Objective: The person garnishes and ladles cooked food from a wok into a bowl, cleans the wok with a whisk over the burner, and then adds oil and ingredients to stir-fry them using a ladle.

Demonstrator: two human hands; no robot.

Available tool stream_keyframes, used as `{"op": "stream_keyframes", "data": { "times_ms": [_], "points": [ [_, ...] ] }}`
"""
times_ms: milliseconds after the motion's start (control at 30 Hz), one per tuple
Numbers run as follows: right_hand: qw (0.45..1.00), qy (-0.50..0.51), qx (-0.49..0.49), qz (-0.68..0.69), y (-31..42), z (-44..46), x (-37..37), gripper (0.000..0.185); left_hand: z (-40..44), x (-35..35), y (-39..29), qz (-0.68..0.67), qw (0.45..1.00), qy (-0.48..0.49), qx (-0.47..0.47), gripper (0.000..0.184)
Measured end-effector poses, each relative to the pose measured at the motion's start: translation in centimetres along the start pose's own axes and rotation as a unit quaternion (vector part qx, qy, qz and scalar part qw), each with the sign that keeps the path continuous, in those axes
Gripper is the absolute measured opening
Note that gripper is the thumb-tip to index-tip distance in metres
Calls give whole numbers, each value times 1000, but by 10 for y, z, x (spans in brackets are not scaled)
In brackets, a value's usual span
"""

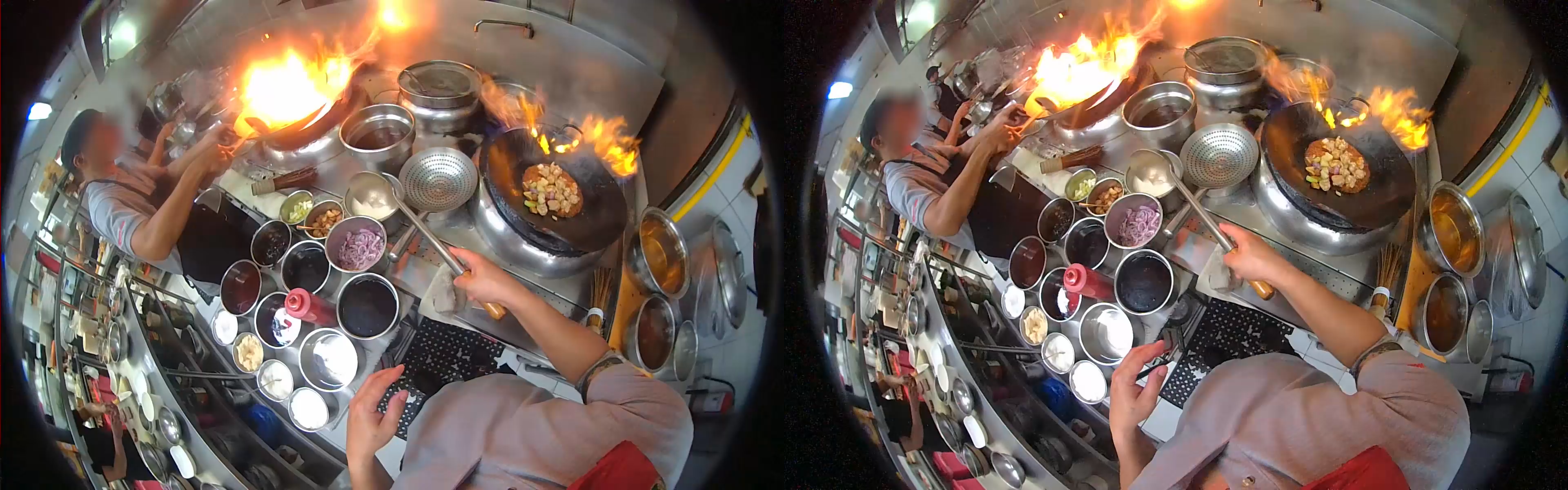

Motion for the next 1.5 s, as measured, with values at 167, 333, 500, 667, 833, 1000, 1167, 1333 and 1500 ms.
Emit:
{"op": "stream_keyframes", "data": {
  "times_ms": [167, 333, 500, 667, 833, 1000, 1167, 1333, 1500],
  "points": [
    [999, 1, 0, 51, 0, -4, 1, 70, -8, -3, 13, -14, 1000, -13, -5, 36],
    [998, 25, -13, 56, 4, -5, -5, 70, -9, -7, 10, -9, 1000, -19, -22, 37],
    [994, 27, -24, 105, 0, 1, 0, 67, -7, -7, 13, -11, 1000, -14, -18, 37],
    [991, 35, -20, 131, -6, 7, 1, 65, -8, -6, 16, -21, 1000, -10, -10, 36],
    [988, 43, 2, 149, -3, 9, 1, 66, -12, -11, 23, -33, 999, -16, -17, 37],
    [987, 58, 7, 148, -5, 14, -1, 69, -13, -16, 19, -23, 999, -16, -28, 37],
    [985, 50, 30, 162, 8, 7, 0, 66, -16, -17, 25, -22, 999, -23, -28, 36],
    [963, 78, 41, 256, 1, 8, -6, 63, -15, -20, 29, -18, 999, -24, -25, 35],
    [923, 83, 38, 373, -4, -8, -8, 61, -13, -24, 39, -29, 999, -15, -43, 34]
  ]
}}
Point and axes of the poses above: each hand's wrist, its own z-axis towards the middle knuckle, its own x-axis out of the palm, y = z × x, the point moved 1 cm from there along z, towards the middle knuckle, and after that the axes turned 14 degrees about -z, right-handed, at the moved point
